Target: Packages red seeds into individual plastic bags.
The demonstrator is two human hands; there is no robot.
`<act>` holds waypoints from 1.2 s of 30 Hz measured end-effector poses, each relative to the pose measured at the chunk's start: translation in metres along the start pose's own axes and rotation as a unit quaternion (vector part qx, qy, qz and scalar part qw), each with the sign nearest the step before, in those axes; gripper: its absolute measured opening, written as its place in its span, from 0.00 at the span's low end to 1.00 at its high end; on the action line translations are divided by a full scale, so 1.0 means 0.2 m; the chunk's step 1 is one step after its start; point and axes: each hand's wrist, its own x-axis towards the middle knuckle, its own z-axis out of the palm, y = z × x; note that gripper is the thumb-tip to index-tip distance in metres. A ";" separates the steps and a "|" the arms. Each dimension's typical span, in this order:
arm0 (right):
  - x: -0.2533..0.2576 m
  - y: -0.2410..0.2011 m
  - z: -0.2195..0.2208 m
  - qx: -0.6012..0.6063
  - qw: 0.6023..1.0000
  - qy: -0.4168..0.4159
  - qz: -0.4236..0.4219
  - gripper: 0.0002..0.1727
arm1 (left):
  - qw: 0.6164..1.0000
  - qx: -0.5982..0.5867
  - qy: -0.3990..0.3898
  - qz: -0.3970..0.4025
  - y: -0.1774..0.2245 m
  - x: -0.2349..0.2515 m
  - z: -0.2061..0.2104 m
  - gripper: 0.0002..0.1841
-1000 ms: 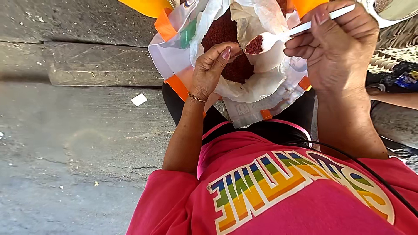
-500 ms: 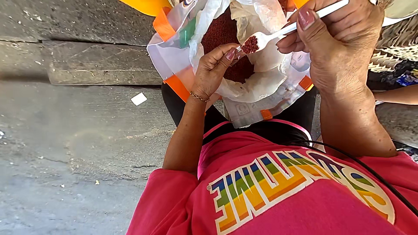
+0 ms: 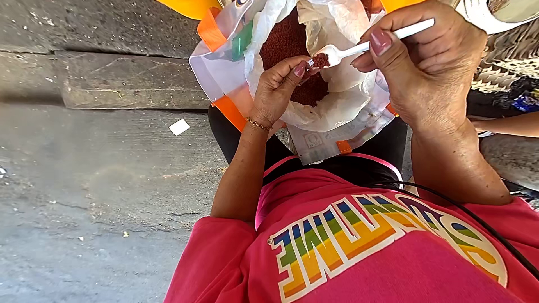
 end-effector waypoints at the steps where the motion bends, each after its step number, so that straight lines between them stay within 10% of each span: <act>1: 0.00 -0.01 0.00 -0.013 1.000 -0.007 -0.011 0.09 | 1.000 -0.001 0.001 -0.006 0.01 0.00 0.00 0.12; 36: -0.03 0.13 0.29 -0.235 0.972 0.005 0.019 0.13 | 0.998 -0.044 0.030 0.027 -0.01 0.01 0.06 0.11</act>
